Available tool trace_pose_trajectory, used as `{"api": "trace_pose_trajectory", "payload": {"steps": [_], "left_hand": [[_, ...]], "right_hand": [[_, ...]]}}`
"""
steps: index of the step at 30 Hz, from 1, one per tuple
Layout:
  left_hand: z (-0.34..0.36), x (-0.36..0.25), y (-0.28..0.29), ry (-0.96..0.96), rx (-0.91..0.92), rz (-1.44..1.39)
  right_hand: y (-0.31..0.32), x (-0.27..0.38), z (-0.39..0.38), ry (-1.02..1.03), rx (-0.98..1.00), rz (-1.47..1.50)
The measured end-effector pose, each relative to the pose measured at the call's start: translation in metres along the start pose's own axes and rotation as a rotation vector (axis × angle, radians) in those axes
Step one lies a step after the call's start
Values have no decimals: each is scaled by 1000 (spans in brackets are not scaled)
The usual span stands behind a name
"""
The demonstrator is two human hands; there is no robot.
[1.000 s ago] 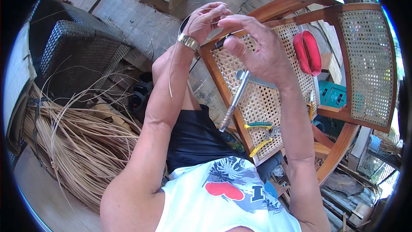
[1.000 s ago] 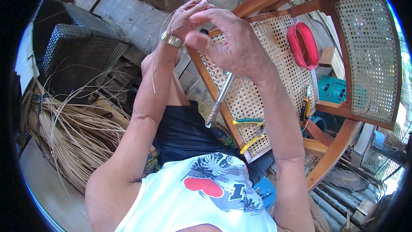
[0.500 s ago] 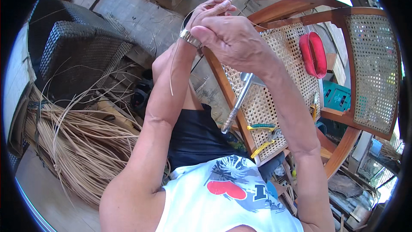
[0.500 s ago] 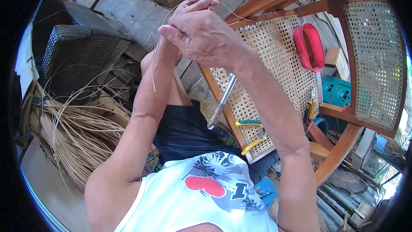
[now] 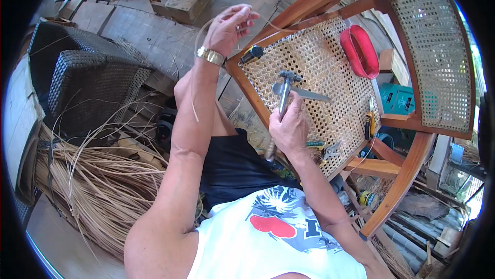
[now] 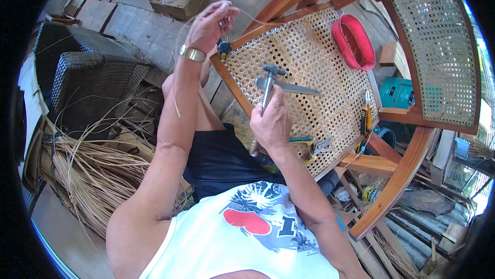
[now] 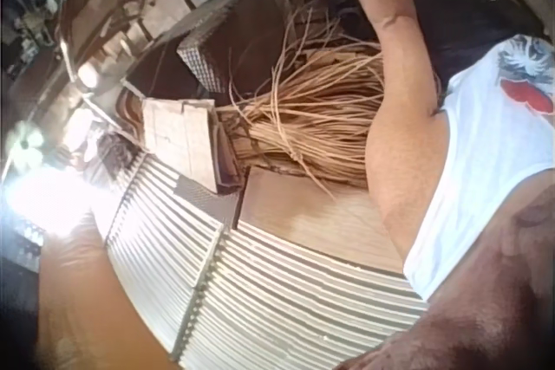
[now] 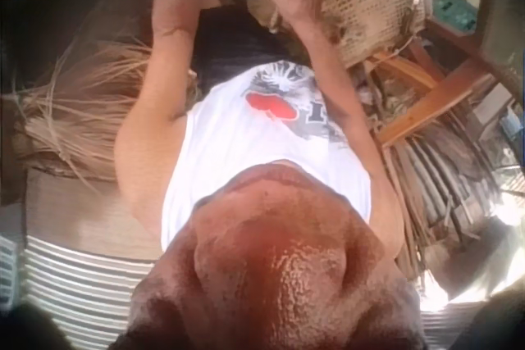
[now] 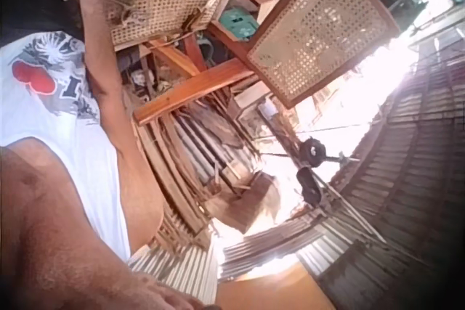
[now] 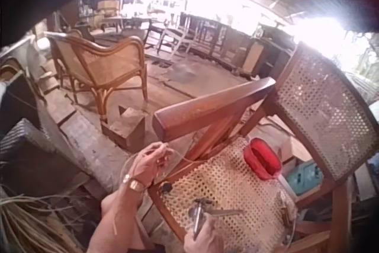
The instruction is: Repairing the woven seat of a wooden chair using rattan strips, a hammer, a screwdriver, and pliers.
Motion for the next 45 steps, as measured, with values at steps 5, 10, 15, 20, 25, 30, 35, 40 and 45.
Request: {"api": "trace_pose_trajectory", "payload": {"steps": [5, 10, 15, 20, 25, 30, 35, 40, 45], "left_hand": [[-11, 5, 3, 61, -59, -13], [-8, 2, 1, 39, -51, -31], [-3, -2, -3, 33, -55, -16], [-5, -8, 7, 13, -45, -43], [-4, -18, 9, -12, -51, -51], [-4, -20, 7, -19, -40, -42], [-6, -15, 7, -17, -36, -42], [-6, -9, 3, 15, -39, -18], [-6, -9, 7, -8, -42, -26]], "right_hand": [[31, -10, -11, -151, 89, 319], [84, 40, -34, -26, 180, 637], [119, 112, -14, 424, -48, 114], [147, 132, -24, 411, -147, 3], [162, 128, -33, 584, -389, 360], [120, 125, -12, 532, -35, -140], [162, 128, -31, 546, -398, 159], [113, 110, -10, 631, -188, -22], [64, 20, -27, 219, -9, 29]]}}
Point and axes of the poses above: each hand's wrist, its own z-axis towards the middle knuckle, its own y-axis out of the back of the hand, x = y × z, the point moved 7 cm from there along z, towards the middle knuckle, and after that the axes turned 6 degrees about x, right-handed, at the moved point
